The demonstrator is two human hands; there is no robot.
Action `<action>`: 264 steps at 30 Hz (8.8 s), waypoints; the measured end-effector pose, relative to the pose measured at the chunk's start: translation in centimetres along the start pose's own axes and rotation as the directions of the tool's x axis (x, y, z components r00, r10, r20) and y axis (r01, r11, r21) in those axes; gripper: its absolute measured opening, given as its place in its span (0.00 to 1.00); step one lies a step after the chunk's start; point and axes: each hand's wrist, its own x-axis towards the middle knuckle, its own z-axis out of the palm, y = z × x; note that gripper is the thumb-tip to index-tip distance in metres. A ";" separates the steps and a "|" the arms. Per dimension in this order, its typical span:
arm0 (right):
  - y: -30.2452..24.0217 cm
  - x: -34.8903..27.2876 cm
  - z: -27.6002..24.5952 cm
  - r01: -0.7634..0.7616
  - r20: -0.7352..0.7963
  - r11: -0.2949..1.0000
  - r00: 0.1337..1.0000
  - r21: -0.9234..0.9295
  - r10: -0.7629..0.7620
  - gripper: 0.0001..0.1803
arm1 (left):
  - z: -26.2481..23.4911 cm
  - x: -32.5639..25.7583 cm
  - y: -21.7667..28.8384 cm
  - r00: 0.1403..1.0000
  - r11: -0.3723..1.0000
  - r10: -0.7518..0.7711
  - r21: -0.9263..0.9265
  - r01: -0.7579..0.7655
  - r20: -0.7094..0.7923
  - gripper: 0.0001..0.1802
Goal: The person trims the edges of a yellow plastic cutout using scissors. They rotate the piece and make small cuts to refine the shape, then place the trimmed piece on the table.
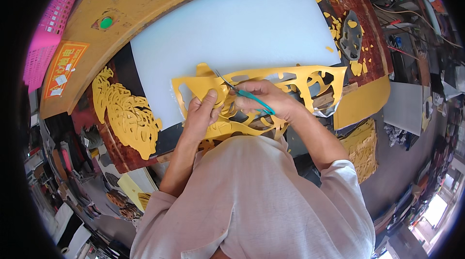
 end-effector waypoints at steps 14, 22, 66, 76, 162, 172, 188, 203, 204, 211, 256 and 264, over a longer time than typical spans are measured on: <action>-4.7 -2.5 -3.3 -0.067 -0.030 0.792 0.998 -0.607 0.061 0.37 | -1.0 -1.0 -1.5 0.991 0.961 0.129 0.243 -0.133 0.034 0.15; -5.1 -0.9 -2.4 0.011 0.097 0.559 0.988 -0.829 0.124 0.37 | -2.7 -2.2 -1.0 0.994 0.974 -0.070 0.221 0.050 0.082 0.16; -4.1 0.9 0.7 -0.044 0.195 0.602 0.925 -0.797 0.326 0.30 | -3.8 -2.9 -2.6 0.920 0.960 -0.267 0.000 0.279 0.288 0.26; -3.7 1.6 1.3 -0.174 0.129 0.609 0.898 -0.774 0.420 0.25 | -3.6 -2.7 -2.0 0.906 0.948 -0.315 0.045 0.315 0.284 0.30; 0.5 -6.2 2.5 0.069 -0.396 0.995 0.918 0.077 -0.033 0.19 | 2.1 -2.2 2.1 0.924 0.970 -0.050 0.239 -0.046 0.380 0.20; 0.6 -5.6 2.2 0.042 -0.229 0.998 0.973 0.051 -0.029 0.16 | 1.5 -2.1 1.2 0.898 0.988 -0.151 0.028 0.153 0.414 0.16; 1.5 -11.8 -1.6 -0.060 -0.018 0.964 0.998 -0.258 0.057 0.40 | 2.9 -1.6 1.3 0.994 0.999 -0.005 -0.052 0.011 0.113 0.18; 0.2 -9.5 -2.4 -0.089 0.080 0.921 0.988 -0.378 0.128 0.37 | 3.6 -2.9 1.9 0.989 0.997 -0.070 0.028 0.067 0.128 0.17; 0.1 -9.3 -2.4 -0.085 0.091 0.916 0.987 -0.391 0.130 0.36 | 3.7 -3.0 1.9 0.985 0.995 -0.090 0.053 0.083 0.149 0.17; 0.5 -8.7 -2.1 -0.072 0.119 0.948 0.986 -0.310 0.114 0.36 | 3.8 -3.2 2.2 0.983 0.987 -0.071 0.153 0.044 0.172 0.16; 3.8 -8.2 0.7 0.081 0.050 0.996 0.995 0.034 -0.083 0.36 | 4.5 -4.1 2.3 0.962 0.960 -0.082 0.280 0.006 0.261 0.16; 3.1 -8.0 1.4 0.079 -0.006 0.997 0.997 0.005 -0.079 0.33 | 4.1 -4.2 1.5 0.915 0.972 -0.186 0.200 0.120 0.358 0.15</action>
